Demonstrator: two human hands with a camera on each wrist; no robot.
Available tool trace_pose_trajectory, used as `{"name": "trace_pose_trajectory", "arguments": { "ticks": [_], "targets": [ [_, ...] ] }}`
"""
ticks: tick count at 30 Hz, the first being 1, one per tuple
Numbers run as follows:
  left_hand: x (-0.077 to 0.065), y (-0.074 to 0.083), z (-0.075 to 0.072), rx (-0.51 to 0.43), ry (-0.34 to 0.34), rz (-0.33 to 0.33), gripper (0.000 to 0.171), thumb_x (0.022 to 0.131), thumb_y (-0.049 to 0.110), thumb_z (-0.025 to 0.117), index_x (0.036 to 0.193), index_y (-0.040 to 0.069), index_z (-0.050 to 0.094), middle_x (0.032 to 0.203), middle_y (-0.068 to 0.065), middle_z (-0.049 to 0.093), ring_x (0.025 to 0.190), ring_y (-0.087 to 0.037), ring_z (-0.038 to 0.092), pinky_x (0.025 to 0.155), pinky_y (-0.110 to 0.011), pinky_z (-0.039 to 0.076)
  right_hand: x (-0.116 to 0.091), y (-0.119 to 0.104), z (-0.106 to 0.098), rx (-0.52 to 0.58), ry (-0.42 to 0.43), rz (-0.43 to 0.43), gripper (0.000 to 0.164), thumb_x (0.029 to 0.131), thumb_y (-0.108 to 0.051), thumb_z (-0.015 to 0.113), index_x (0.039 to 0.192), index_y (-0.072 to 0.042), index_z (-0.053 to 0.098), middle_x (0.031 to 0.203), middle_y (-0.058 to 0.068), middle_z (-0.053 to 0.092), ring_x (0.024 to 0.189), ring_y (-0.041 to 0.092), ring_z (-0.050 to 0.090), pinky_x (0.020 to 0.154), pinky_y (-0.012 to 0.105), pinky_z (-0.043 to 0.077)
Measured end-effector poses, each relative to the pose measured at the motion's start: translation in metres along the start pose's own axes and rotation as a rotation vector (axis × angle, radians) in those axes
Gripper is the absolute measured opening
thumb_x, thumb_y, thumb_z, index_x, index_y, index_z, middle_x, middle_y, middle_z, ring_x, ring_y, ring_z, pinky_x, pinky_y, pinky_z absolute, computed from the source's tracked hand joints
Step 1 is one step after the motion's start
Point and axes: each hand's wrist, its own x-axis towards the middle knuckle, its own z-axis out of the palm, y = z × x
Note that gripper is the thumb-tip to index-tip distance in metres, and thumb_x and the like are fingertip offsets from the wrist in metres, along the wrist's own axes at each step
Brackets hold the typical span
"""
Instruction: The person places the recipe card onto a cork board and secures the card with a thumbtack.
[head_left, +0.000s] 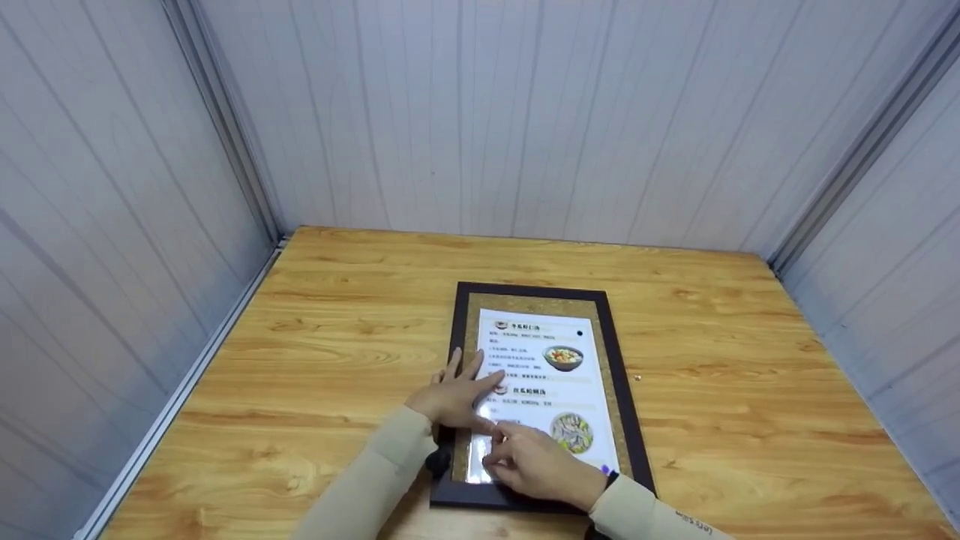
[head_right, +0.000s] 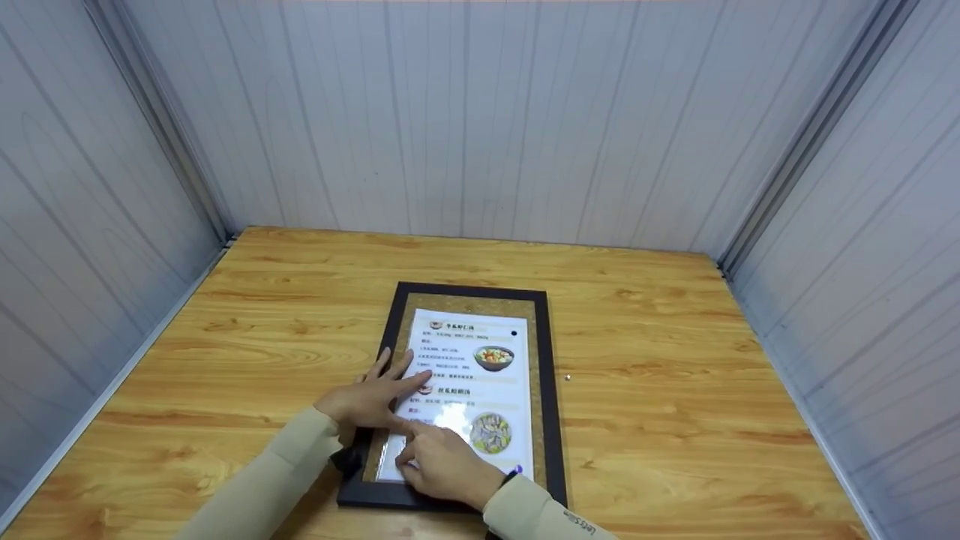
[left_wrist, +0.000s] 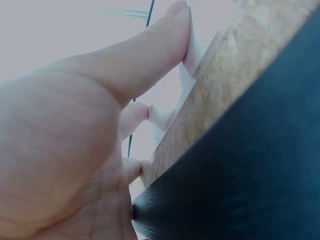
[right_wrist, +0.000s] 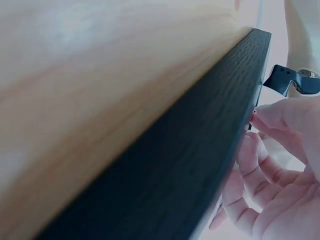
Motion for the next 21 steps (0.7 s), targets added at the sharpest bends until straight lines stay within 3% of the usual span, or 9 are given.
{"name": "trace_pose_trajectory", "arguments": {
  "ticks": [9,21],
  "targets": [
    [0.003,0.0023,0.0006,-0.003,-0.014,0.008,0.096,0.078,0.06,0.074,0.157,0.032,0.029,0.166,-0.009,-0.002,0.146,-0.04,-0.017,0.115,-0.062,0.003,-0.0048,0.0025,-0.0048,0.014,-0.042,-0.034,0.014,0.09,-0.013,0.068,0.095,-0.009,0.08,0.099,0.002,0.063,0.088,0.008,0.059,0.082,0.022,0.05],
    [0.0013,-0.0002,-0.0004,-0.002,-0.01,-0.004,0.095,0.079,0.055,0.077,0.157,0.029,0.03,0.165,-0.011,0.0,0.146,-0.041,-0.016,0.114,-0.064,0.006,-0.0044,0.007,-0.0081,-0.168,-0.102,-0.196,0.012,0.094,-0.022,0.067,0.097,-0.019,0.078,0.101,0.002,0.063,0.087,0.011,0.059,0.071,0.025,0.05]
  ]
}}
